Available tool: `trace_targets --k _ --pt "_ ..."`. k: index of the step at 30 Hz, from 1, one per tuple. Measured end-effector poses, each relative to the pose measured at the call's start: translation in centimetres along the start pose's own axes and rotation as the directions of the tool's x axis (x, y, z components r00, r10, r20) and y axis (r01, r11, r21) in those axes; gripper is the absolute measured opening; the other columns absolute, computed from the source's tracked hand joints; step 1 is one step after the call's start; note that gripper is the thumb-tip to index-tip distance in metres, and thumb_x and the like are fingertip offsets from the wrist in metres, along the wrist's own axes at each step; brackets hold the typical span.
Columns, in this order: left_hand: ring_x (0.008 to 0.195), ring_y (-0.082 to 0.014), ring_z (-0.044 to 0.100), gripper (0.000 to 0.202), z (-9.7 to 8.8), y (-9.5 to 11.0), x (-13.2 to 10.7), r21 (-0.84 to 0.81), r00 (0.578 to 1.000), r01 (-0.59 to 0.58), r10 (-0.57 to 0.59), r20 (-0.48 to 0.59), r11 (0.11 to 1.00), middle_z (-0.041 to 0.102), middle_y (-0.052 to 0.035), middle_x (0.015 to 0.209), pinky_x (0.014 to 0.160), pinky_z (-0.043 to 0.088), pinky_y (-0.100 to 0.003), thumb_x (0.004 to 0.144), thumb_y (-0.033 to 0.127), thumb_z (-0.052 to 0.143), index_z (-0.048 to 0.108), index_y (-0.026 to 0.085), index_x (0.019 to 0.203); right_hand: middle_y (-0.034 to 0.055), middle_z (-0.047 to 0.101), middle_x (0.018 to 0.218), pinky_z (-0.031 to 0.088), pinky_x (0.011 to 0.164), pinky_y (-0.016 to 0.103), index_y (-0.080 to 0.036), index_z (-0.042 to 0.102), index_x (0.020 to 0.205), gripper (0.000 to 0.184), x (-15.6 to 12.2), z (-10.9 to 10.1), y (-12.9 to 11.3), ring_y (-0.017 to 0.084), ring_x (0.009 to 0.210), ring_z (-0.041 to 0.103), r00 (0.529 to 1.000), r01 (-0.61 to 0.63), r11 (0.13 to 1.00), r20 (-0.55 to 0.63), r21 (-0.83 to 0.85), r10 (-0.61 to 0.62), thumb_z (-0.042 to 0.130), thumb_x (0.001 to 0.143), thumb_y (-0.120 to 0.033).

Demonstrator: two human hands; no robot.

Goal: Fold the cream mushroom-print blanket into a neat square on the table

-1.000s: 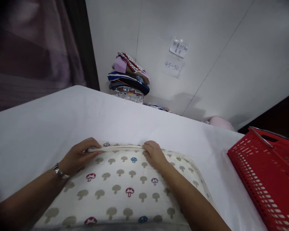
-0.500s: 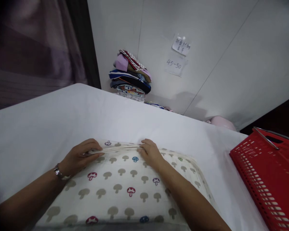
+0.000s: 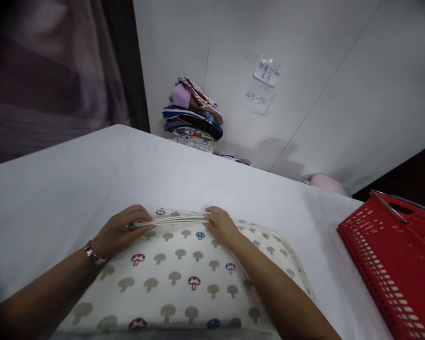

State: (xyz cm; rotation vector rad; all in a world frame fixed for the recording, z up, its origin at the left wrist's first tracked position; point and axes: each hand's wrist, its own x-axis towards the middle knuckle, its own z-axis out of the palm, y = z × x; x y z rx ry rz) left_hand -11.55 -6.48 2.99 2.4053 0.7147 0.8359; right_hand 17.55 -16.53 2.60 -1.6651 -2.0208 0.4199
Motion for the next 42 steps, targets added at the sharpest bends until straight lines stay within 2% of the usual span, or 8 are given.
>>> trace_targets --k 6,11,16,22,28,34,38,42 --pt "0.081 -0.0155 0.055 0.018 0.8 -0.6 0.6 0.063 0.989 0.148 -0.146 -0.038 0.987 0.060 -0.0014 0.087 0.072 0.044 -0.028 0.083 0.038 0.050 0.058 0.023 0.086 0.0049 0.063 0.111 0.044 0.092 0.036 -0.023 0.067 0.087 0.018 0.1 0.7 0.6 0.019 0.107 0.055 0.996 -0.073 0.997 -0.054 0.024 0.075 0.051 0.083 -0.016" --pt "0.077 -0.0146 0.056 0.020 1.5 -0.9 1.2 0.113 0.957 0.290 -0.283 -0.069 0.950 0.060 -0.0001 0.088 0.068 0.044 -0.027 0.082 0.040 0.049 0.060 0.023 0.084 0.0035 0.064 0.105 0.044 0.089 0.033 -0.023 0.065 0.089 0.016 0.2 1.7 1.1 0.017 0.098 0.058 0.996 -0.050 0.999 -0.079 -0.005 0.049 0.052 0.083 -0.016" --pt "0.071 -0.0144 0.055 0.020 1.6 -1.2 1.5 0.141 0.940 0.342 -0.338 -0.052 0.929 0.061 0.0003 0.088 0.065 0.042 -0.028 0.081 0.040 0.049 0.061 0.024 0.084 0.0038 0.064 0.095 0.043 0.087 0.034 -0.022 0.063 0.088 0.013 0.2 2.0 0.8 0.018 0.095 0.055 0.992 -0.035 0.999 -0.119 -0.026 0.031 0.053 0.083 -0.015" --pt "0.082 -0.0156 0.056 0.019 1.5 -1.2 1.3 0.096 0.947 0.323 -0.321 -0.038 0.942 0.060 0.0000 0.093 0.074 0.043 -0.029 0.083 0.039 0.048 0.059 0.023 0.085 0.0030 0.061 0.089 0.044 0.082 0.032 -0.022 0.062 0.090 0.017 0.4 1.4 0.0 0.018 0.089 0.054 0.993 -0.062 0.998 -0.102 -0.013 0.060 0.055 0.079 -0.011" --pt "0.086 -0.0160 0.055 0.018 1.6 -1.2 0.9 0.102 0.974 0.222 -0.215 -0.074 0.970 0.060 -0.0011 0.094 0.076 0.043 -0.029 0.084 0.036 0.046 0.059 0.023 0.087 0.0032 0.061 0.085 0.044 0.078 0.030 -0.022 0.064 0.093 0.015 0.9 0.8 -0.8 0.018 0.085 0.055 0.998 -0.064 0.996 -0.021 -0.065 0.062 0.052 0.085 -0.025" --pt "0.087 -0.0163 0.056 0.018 1.4 -0.9 0.8 0.136 0.980 0.192 -0.184 -0.072 0.972 0.060 -0.0015 0.093 0.076 0.045 -0.029 0.085 0.035 0.045 0.059 0.024 0.087 0.0025 0.061 0.083 0.044 0.077 0.028 -0.022 0.064 0.083 0.013 1.1 1.1 -1.3 0.016 0.081 0.056 0.997 -0.079 0.994 -0.020 -0.081 0.077 0.052 0.084 -0.017" --pt "0.087 -0.0165 0.056 0.020 1.3 -0.7 0.7 0.136 0.982 0.186 -0.180 -0.056 0.973 0.060 -0.0020 0.093 0.074 0.045 -0.029 0.086 0.035 0.044 0.059 0.024 0.092 0.0041 0.061 0.090 0.044 0.080 0.030 -0.021 0.062 0.089 0.012 0.5 1.2 -1.3 0.017 0.087 0.055 1.000 -0.031 0.995 0.002 -0.094 0.031 0.051 0.084 -0.017" --pt "0.084 -0.0156 0.056 0.022 1.3 -0.6 0.6 0.136 0.980 0.201 -0.198 -0.028 0.970 0.060 -0.0018 0.095 0.073 0.045 -0.027 0.085 0.036 0.044 0.060 0.025 0.094 0.0047 0.062 0.092 0.044 0.080 0.031 -0.020 0.060 0.090 0.013 0.7 1.2 -1.3 0.018 0.087 0.055 0.995 -0.097 0.987 0.018 -0.126 0.100 0.050 0.084 -0.015"
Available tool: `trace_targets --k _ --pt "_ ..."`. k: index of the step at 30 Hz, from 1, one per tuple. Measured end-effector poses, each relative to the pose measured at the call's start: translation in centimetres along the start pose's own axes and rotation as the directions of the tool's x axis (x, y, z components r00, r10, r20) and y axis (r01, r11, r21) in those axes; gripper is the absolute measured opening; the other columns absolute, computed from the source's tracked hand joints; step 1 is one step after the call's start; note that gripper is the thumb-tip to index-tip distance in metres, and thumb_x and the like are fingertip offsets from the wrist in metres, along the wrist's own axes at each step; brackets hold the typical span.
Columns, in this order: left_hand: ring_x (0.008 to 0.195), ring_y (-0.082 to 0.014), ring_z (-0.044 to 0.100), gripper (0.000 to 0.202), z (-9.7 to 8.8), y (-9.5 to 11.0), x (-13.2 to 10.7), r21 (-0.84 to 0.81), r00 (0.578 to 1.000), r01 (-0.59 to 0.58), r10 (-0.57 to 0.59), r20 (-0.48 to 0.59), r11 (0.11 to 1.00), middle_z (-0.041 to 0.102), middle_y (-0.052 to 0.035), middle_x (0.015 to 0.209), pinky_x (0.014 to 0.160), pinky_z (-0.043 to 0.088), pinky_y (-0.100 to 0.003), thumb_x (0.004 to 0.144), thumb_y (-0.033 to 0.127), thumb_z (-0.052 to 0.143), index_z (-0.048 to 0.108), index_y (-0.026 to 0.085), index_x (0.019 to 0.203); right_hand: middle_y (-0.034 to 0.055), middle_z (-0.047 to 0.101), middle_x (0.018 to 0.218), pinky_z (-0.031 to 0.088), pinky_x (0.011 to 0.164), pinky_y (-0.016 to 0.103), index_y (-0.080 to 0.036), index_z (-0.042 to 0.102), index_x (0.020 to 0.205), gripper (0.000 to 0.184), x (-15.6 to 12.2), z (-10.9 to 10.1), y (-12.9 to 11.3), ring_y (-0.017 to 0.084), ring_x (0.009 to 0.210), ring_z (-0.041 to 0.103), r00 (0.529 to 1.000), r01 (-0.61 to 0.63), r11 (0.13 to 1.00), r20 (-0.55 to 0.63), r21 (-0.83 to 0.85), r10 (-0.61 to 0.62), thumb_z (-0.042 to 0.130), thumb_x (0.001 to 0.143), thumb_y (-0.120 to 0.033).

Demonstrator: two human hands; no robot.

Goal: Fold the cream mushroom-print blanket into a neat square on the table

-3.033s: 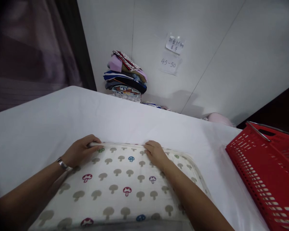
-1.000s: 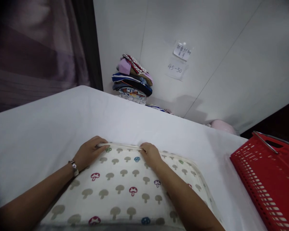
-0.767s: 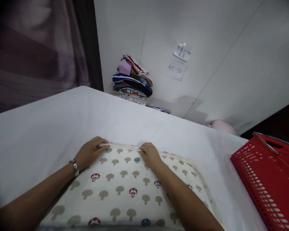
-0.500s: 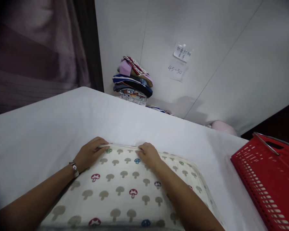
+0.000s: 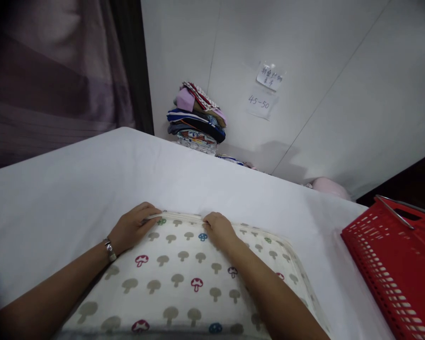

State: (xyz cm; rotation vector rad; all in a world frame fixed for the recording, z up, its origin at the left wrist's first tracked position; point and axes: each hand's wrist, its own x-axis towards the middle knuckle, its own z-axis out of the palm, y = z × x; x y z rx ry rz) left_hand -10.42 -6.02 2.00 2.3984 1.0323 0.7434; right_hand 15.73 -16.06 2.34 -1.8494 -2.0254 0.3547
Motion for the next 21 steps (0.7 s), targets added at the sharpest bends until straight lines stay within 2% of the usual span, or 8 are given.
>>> trace_targets --k 9,15,18,20,21 --pt "0.084 -0.0191 0.059 0.029 0.3 -0.5 1.6 0.094 0.981 0.170 -0.178 0.080 0.981 0.063 -0.0020 0.092 0.076 0.044 -0.031 0.084 0.039 0.038 0.063 0.024 0.087 0.0055 0.061 0.093 0.043 0.082 0.031 -0.019 0.063 0.094 0.017 0.8 1.0 0.1 0.018 0.090 0.053 0.998 -0.001 0.998 -0.061 -0.057 -0.002 0.048 0.086 -0.016" --pt "0.103 -0.0241 0.054 0.044 0.0 -0.8 1.9 0.212 0.931 0.321 -0.349 0.111 0.923 0.058 -0.0082 0.116 0.090 0.041 -0.036 0.084 0.046 0.032 0.056 0.018 0.108 0.0043 0.061 0.095 0.042 0.085 0.029 -0.019 0.063 0.095 0.015 1.0 2.1 0.8 0.017 0.090 0.052 0.983 0.064 0.996 -0.167 -0.064 -0.074 0.051 0.087 -0.019" --pt "0.108 -0.0263 0.052 0.051 -0.2 -1.5 2.5 0.289 0.921 0.328 -0.373 0.115 0.900 0.054 -0.0117 0.121 0.093 0.040 -0.039 0.083 0.048 0.032 0.052 0.015 0.116 0.0041 0.061 0.096 0.041 0.085 0.028 -0.018 0.063 0.097 0.016 1.4 2.4 1.5 0.016 0.091 0.052 0.975 0.092 0.990 -0.191 -0.103 -0.110 0.051 0.088 -0.022" --pt "0.111 -0.0275 0.049 0.052 -0.3 -1.2 2.8 0.359 0.939 0.284 -0.334 0.085 0.889 0.053 -0.0133 0.122 0.094 0.040 -0.041 0.082 0.045 0.031 0.050 0.014 0.119 0.0038 0.061 0.096 0.041 0.085 0.028 -0.019 0.063 0.098 0.017 1.6 2.4 1.7 0.016 0.091 0.052 0.975 0.094 0.988 -0.190 -0.120 -0.116 0.050 0.088 -0.024" --pt "0.114 -0.0276 0.048 0.053 -0.2 -0.7 2.9 0.388 0.958 0.230 -0.277 0.070 0.893 0.052 -0.0136 0.124 0.095 0.039 -0.041 0.082 0.044 0.030 0.050 0.013 0.120 0.0036 0.061 0.096 0.041 0.085 0.028 -0.019 0.063 0.098 0.017 1.7 2.4 1.7 0.016 0.091 0.052 0.977 0.088 0.988 -0.185 -0.127 -0.111 0.050 0.088 -0.025"
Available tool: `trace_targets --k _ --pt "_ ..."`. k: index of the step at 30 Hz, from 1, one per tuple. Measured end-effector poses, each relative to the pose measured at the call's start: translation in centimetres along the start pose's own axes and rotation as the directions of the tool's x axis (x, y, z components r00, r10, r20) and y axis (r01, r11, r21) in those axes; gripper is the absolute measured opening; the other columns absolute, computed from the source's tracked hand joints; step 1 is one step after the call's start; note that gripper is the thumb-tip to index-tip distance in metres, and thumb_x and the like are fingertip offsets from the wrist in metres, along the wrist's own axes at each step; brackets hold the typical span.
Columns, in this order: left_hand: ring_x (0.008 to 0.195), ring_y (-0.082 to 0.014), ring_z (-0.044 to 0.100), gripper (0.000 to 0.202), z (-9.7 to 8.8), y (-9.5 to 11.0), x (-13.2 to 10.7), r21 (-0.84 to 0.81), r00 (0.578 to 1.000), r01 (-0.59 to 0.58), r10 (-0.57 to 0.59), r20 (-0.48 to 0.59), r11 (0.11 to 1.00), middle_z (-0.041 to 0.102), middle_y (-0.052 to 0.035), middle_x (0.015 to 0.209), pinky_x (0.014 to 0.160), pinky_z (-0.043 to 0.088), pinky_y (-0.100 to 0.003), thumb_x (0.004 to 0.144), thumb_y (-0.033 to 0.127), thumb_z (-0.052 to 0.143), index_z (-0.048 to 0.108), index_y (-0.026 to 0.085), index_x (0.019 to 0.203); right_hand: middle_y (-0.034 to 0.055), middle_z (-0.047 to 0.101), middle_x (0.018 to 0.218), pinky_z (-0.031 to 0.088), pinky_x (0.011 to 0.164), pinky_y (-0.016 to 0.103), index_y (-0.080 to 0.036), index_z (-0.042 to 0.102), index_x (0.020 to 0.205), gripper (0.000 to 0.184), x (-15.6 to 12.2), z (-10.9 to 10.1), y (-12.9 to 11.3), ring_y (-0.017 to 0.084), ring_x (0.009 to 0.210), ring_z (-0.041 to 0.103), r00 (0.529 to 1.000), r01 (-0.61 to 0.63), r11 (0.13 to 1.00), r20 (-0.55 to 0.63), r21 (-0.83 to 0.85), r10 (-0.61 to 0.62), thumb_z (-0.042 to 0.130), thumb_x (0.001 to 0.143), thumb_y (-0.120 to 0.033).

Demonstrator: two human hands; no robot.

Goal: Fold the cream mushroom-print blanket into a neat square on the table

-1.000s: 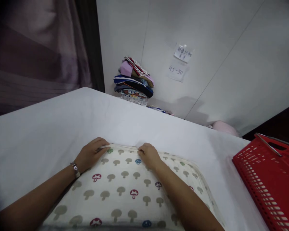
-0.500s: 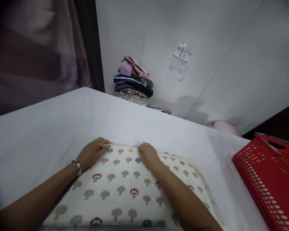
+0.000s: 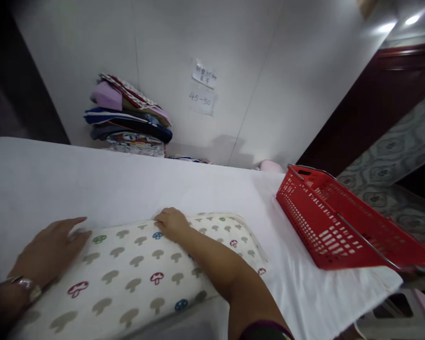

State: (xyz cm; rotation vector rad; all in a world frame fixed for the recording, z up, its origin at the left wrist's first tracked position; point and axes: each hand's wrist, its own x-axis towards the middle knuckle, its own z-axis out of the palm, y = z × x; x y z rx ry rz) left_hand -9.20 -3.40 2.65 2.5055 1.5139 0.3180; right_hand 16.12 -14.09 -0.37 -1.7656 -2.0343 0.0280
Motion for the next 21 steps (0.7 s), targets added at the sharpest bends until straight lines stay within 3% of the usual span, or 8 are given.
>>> trace_targets --k 3,5,8,13,16,17,19,21 --pt "0.125 -0.0260 0.039 0.056 -0.1 2.5 -1.1 0.082 0.966 -0.247 0.252 -0.064 0.966 0.045 -0.0106 0.135 0.102 0.032 -0.042 0.080 0.046 0.032 0.049 0.014 0.124 0.0033 0.061 0.097 0.041 0.085 0.029 -0.019 0.062 0.099 0.017 0.1 -0.1 -0.2 0.016 0.092 0.052 0.999 -0.025 0.999 0.025 -0.024 0.026 0.051 0.088 -0.026" --pt "0.132 -0.0257 0.030 0.060 0.4 4.1 -2.1 0.116 0.933 -0.359 0.359 0.019 0.926 0.038 -0.0081 0.142 0.107 0.024 -0.044 0.079 0.051 0.035 0.049 0.017 0.126 0.0042 0.062 0.102 0.041 0.087 0.031 -0.019 0.060 0.105 0.021 -0.3 -0.5 -0.3 0.018 0.096 0.053 0.999 -0.043 0.998 0.020 -0.038 0.044 0.053 0.087 -0.027" --pt "0.135 -0.0268 0.023 0.067 1.9 5.0 -3.1 0.121 0.927 -0.355 0.333 0.172 0.927 0.032 -0.0081 0.145 0.109 0.019 -0.048 0.078 0.054 0.034 0.044 0.016 0.132 0.0067 0.059 0.114 0.038 0.093 0.034 -0.018 0.053 0.116 0.033 -2.1 -1.8 0.1 0.020 0.106 0.050 0.999 -0.048 0.998 -0.025 -0.046 0.047 0.054 0.085 -0.029" --pt "0.136 -0.0266 0.020 0.065 3.5 3.9 -2.8 0.084 0.930 -0.350 0.335 0.149 0.933 0.029 -0.0072 0.145 0.110 0.018 -0.049 0.079 0.051 0.035 0.040 0.016 0.135 0.0097 0.051 0.128 0.031 0.101 0.036 -0.017 0.052 0.120 0.035 -8.7 -5.7 2.8 0.020 0.120 0.041 0.993 -0.073 0.991 -0.103 -0.109 0.062 0.047 0.087 -0.025" --pt "0.136 -0.0258 0.020 0.064 3.7 3.7 -2.6 0.082 0.932 -0.348 0.335 0.140 0.934 0.030 -0.0069 0.145 0.110 0.018 -0.048 0.080 0.048 0.036 0.040 0.017 0.135 0.0072 0.042 0.137 0.023 0.106 0.040 -0.022 0.043 0.130 0.043 -12.9 -8.4 5.6 0.019 0.128 0.032 0.985 -0.171 0.971 -0.011 -0.169 0.171 0.044 0.089 -0.035" --pt "0.136 -0.0257 0.021 0.063 3.7 3.8 -2.6 0.082 0.932 -0.349 0.336 0.137 0.934 0.030 -0.0067 0.145 0.110 0.019 -0.048 0.080 0.048 0.036 0.040 0.017 0.135 0.0071 0.039 0.140 0.019 0.108 0.042 -0.022 0.041 0.132 0.046 -14.0 -9.2 6.6 0.021 0.131 0.029 0.959 -0.271 0.939 0.028 -0.209 0.283 0.043 0.090 -0.039" --pt "0.136 -0.0256 0.021 0.063 3.7 4.0 -2.7 0.089 0.932 -0.350 0.336 0.137 0.933 0.030 -0.0062 0.145 0.110 0.019 -0.048 0.080 0.048 0.035 0.039 0.017 0.136 0.0083 0.035 0.142 0.018 0.107 0.044 -0.020 0.038 0.135 0.052 -15.5 -10.5 8.8 0.023 0.133 0.025 0.825 -0.522 0.807 0.077 -0.277 0.560 0.038 0.090 -0.046" --pt "0.136 -0.0256 0.020 0.064 3.7 4.3 -2.8 0.102 0.930 -0.351 0.334 0.153 0.931 0.028 -0.0062 0.146 0.110 0.018 -0.048 0.081 0.049 0.034 0.037 0.016 0.137 0.0073 0.032 0.144 0.020 0.107 0.040 -0.019 0.035 0.137 0.054 -16.2 -11.1 10.6 0.022 0.134 0.022 0.737 -0.617 0.728 0.104 -0.300 0.668 0.034 0.091 -0.048"
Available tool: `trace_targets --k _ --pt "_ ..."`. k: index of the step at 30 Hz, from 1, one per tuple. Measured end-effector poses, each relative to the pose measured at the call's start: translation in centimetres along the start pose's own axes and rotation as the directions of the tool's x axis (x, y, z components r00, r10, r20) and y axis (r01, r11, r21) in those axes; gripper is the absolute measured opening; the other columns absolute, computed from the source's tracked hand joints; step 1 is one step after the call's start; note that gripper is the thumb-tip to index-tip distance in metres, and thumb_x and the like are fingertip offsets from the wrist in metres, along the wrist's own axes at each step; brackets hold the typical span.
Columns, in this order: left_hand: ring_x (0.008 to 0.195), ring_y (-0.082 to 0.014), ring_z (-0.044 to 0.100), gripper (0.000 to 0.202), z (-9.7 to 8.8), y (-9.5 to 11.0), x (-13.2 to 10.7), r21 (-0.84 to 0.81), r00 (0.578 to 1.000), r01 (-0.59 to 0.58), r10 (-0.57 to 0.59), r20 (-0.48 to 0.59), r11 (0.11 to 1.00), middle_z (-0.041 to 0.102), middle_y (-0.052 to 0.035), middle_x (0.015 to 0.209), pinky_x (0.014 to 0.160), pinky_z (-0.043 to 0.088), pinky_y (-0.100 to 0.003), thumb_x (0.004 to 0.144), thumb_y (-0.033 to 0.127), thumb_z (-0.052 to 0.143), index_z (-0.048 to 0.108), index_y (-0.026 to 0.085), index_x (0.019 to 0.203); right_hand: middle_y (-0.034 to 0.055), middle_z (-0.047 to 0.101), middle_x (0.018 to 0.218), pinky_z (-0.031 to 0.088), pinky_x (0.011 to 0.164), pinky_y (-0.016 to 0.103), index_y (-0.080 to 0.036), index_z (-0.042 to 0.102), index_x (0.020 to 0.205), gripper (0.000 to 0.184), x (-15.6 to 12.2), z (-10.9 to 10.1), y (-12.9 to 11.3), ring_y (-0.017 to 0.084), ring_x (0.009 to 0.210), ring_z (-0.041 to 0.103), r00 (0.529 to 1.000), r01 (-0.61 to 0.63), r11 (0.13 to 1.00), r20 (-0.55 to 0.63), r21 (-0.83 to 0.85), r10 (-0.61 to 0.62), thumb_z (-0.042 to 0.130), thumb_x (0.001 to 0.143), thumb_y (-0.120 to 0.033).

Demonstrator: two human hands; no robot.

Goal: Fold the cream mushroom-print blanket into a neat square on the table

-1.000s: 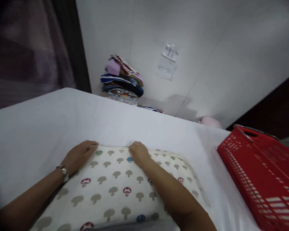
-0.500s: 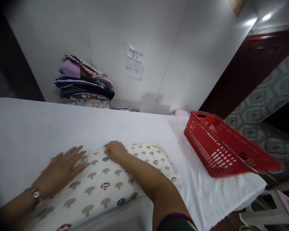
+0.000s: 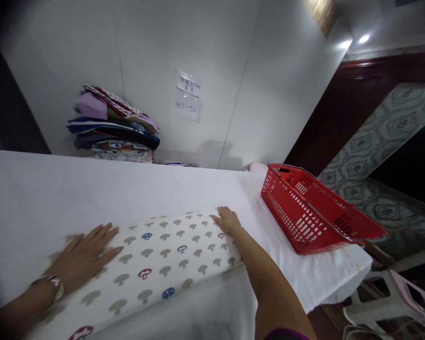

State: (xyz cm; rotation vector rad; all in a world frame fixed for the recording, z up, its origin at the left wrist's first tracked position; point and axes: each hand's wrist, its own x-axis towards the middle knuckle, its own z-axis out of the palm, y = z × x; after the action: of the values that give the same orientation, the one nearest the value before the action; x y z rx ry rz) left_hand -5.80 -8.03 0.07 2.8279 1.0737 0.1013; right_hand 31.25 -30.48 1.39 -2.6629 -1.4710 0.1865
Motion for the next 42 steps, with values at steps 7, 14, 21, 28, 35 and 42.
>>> trace_targets --k 7,14,21,28,35,42 --pt "0.137 -0.0254 0.017 0.066 -0.2 0.3 -0.1 0.025 1.000 -0.008 0.008 0.019 1.000 0.025 -0.0064 0.148 0.110 0.015 -0.047 0.083 0.052 0.030 0.033 0.017 0.138 0.0080 0.028 0.146 0.017 0.107 0.042 -0.017 0.032 0.139 0.061 0.8 0.0 0.3 0.024 0.135 0.019 0.999 -0.012 1.000 0.039 -0.003 0.012 0.028 0.091 -0.054" --pt "0.138 -0.0249 0.013 0.070 -0.3 0.4 -0.2 0.000 0.999 0.004 -0.004 0.040 1.000 0.020 -0.0056 0.149 0.111 0.010 -0.045 0.082 0.057 0.029 0.030 0.018 0.140 0.0040 0.014 0.150 0.005 0.109 0.039 -0.019 0.017 0.143 0.064 -0.1 1.5 -1.5 0.018 0.138 0.006 0.999 0.051 0.997 0.015 -0.052 -0.050 0.020 0.091 -0.055" --pt "0.137 -0.0259 0.016 0.069 -0.7 0.6 -0.5 -0.014 1.000 -0.011 0.011 0.016 1.000 0.024 -0.0082 0.148 0.110 0.012 -0.046 0.082 0.056 0.028 0.033 0.016 0.139 0.0072 0.014 0.150 0.008 0.109 0.043 -0.017 0.020 0.143 0.064 -0.1 0.3 -2.4 0.021 0.138 0.008 0.999 0.013 1.000 0.049 0.017 -0.014 0.020 0.091 -0.055" --pt "0.138 -0.0242 0.014 0.070 -0.4 0.6 -0.6 -0.033 1.000 -0.014 0.015 0.019 0.999 0.021 -0.0069 0.149 0.110 0.010 -0.045 0.083 0.058 0.026 0.030 0.017 0.140 0.0066 0.012 0.150 0.005 0.109 0.043 -0.016 0.019 0.143 0.064 -1.6 1.4 -4.1 0.020 0.138 0.006 0.992 0.115 0.993 0.060 -0.021 -0.113 0.023 0.091 -0.054" --pt "0.138 -0.0240 0.009 0.074 -2.1 1.1 -1.2 -0.107 0.998 0.029 -0.022 0.067 0.994 0.015 -0.0073 0.151 0.110 0.011 -0.044 0.082 0.063 0.024 0.031 0.017 0.139 0.0076 0.010 0.150 0.006 0.108 0.045 -0.017 0.021 0.142 0.062 -2.9 1.5 -5.5 0.022 0.138 0.003 0.997 0.074 0.997 0.003 -0.011 -0.074 0.024 0.092 -0.052" --pt "0.138 -0.0270 0.012 0.073 -1.2 -0.5 -4.0 -0.070 0.991 0.133 -0.132 0.011 0.989 0.017 -0.0080 0.150 0.108 0.011 -0.051 0.081 0.062 0.027 0.031 0.019 0.139 0.0054 0.015 0.150 0.007 0.109 0.046 -0.017 0.024 0.141 0.061 -4.1 2.6 -6.1 0.021 0.137 0.007 0.996 0.085 0.996 0.034 -0.006 -0.085 0.026 0.091 -0.051"
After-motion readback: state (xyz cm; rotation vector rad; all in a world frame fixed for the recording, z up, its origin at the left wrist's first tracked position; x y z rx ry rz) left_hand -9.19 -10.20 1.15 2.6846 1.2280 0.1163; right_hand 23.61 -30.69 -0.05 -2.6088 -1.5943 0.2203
